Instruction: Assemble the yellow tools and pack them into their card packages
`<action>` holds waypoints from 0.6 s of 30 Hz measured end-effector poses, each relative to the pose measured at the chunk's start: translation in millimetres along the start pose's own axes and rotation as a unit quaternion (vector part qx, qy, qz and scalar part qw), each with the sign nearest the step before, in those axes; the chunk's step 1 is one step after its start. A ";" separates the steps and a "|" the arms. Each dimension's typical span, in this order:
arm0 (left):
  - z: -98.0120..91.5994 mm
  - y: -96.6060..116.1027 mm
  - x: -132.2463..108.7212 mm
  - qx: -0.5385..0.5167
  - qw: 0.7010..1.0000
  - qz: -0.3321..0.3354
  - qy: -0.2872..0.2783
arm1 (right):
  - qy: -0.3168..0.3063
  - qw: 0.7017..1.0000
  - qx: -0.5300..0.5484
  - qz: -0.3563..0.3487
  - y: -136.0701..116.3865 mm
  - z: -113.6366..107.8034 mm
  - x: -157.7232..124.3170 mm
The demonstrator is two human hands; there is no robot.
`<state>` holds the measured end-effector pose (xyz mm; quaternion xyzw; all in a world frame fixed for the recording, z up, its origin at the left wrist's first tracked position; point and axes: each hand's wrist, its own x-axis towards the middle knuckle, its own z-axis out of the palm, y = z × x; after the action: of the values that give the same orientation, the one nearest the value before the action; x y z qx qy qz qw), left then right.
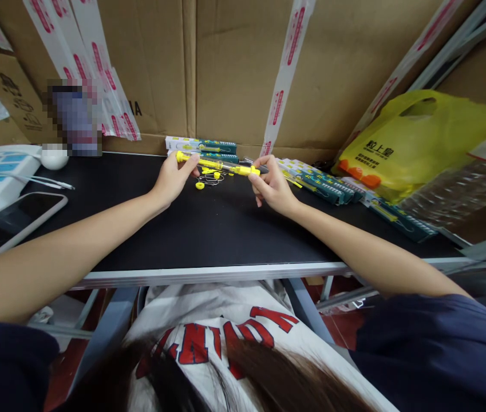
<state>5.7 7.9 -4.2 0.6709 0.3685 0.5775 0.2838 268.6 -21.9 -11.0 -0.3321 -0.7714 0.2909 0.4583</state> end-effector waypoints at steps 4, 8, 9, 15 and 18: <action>-2.6 1.0 2.7 0.007 1.000 -0.012 0.012 | -0.008 1.000 -0.014 -0.016 -0.9 0.1 0.9; -2.9 0.1 3.8 0.020 1.000 -0.011 0.017 | 0.028 0.998 -0.023 -0.049 -1.3 0.0 3.1; -2.6 -0.2 3.7 0.023 1.000 -0.010 0.017 | 0.034 0.998 -0.023 -0.054 -1.5 0.1 3.6; -3.3 3.3 0.0 0.063 0.998 0.003 0.024 | 0.036 0.997 -0.036 -0.054 -3.5 1.8 3.0; -5.0 5.8 -2.0 0.077 0.997 0.014 0.029 | 0.034 0.997 -0.032 -0.057 -3.6 2.5 1.9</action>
<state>1.6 2.8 0.2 0.6784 0.4108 0.5708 0.2127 264.8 -22.9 -8.4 -0.3120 -0.7817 0.2284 0.4894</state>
